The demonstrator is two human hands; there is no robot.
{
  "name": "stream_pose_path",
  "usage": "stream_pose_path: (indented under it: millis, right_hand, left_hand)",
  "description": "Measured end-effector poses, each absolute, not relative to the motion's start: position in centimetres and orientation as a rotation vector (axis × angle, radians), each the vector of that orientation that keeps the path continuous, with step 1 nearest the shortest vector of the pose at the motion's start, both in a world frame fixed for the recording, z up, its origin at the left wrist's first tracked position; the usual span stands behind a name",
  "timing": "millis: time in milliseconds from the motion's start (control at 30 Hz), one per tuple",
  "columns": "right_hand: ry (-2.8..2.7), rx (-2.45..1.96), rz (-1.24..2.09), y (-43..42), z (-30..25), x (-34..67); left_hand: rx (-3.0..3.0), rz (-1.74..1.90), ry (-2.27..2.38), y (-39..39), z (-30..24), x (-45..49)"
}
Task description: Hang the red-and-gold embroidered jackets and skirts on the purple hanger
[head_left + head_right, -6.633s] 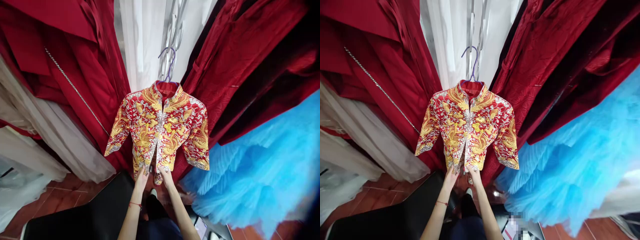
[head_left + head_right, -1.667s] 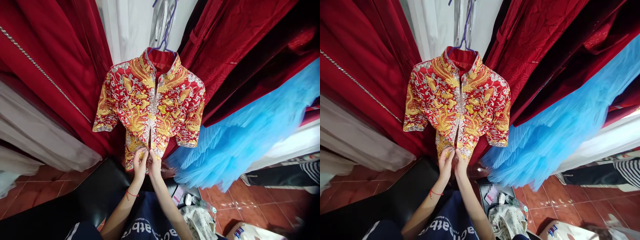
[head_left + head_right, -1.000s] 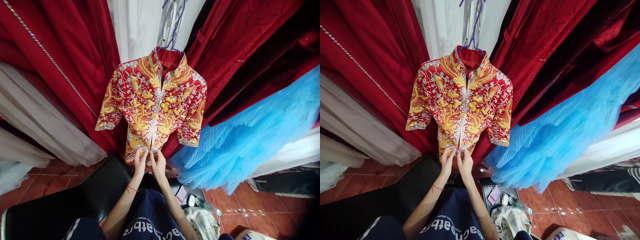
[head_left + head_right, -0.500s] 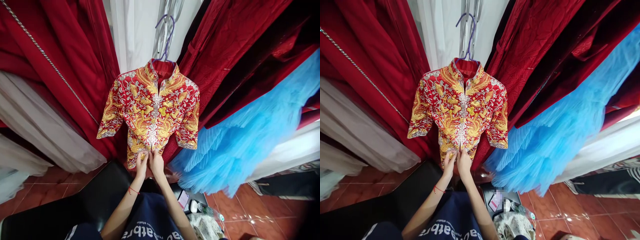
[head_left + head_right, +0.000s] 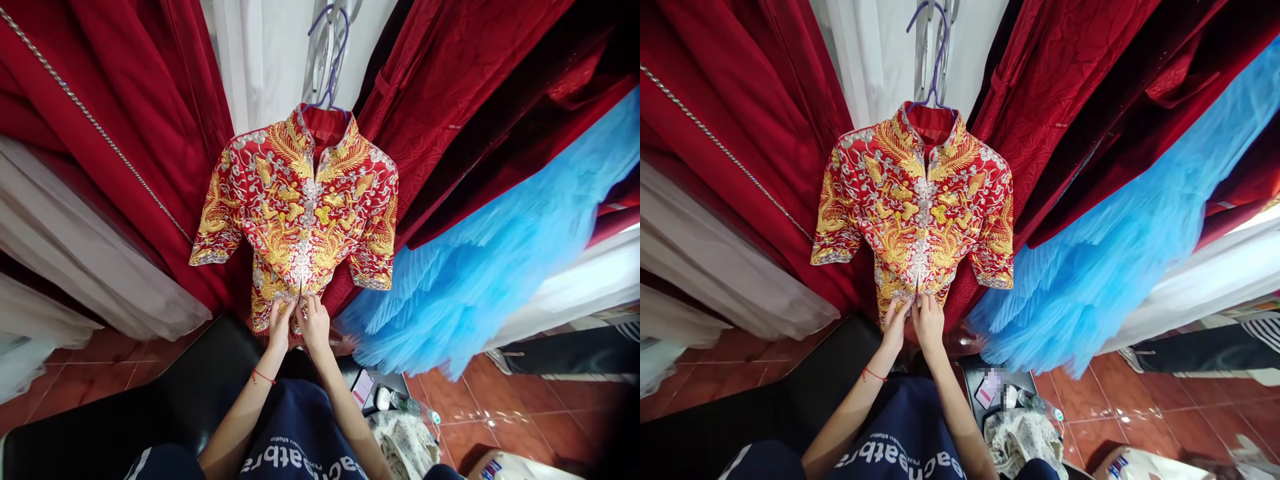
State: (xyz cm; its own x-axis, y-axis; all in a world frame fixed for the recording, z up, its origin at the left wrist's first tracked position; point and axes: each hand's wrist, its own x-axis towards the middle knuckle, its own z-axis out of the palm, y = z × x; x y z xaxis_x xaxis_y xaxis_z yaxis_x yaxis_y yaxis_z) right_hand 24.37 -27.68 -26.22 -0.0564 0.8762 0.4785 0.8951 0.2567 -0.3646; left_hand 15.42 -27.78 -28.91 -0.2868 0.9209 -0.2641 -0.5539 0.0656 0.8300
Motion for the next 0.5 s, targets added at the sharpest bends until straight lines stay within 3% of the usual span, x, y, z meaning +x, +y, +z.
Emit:
stream_pose_path:
  millis: [500]
  right_hand:
    - [-1.981, -1.219, -0.172, -27.6, -27.0, 24.0]
  left_hand:
    - [0.388, 1.549, 1.063, -27.8, -28.5, 13.2]
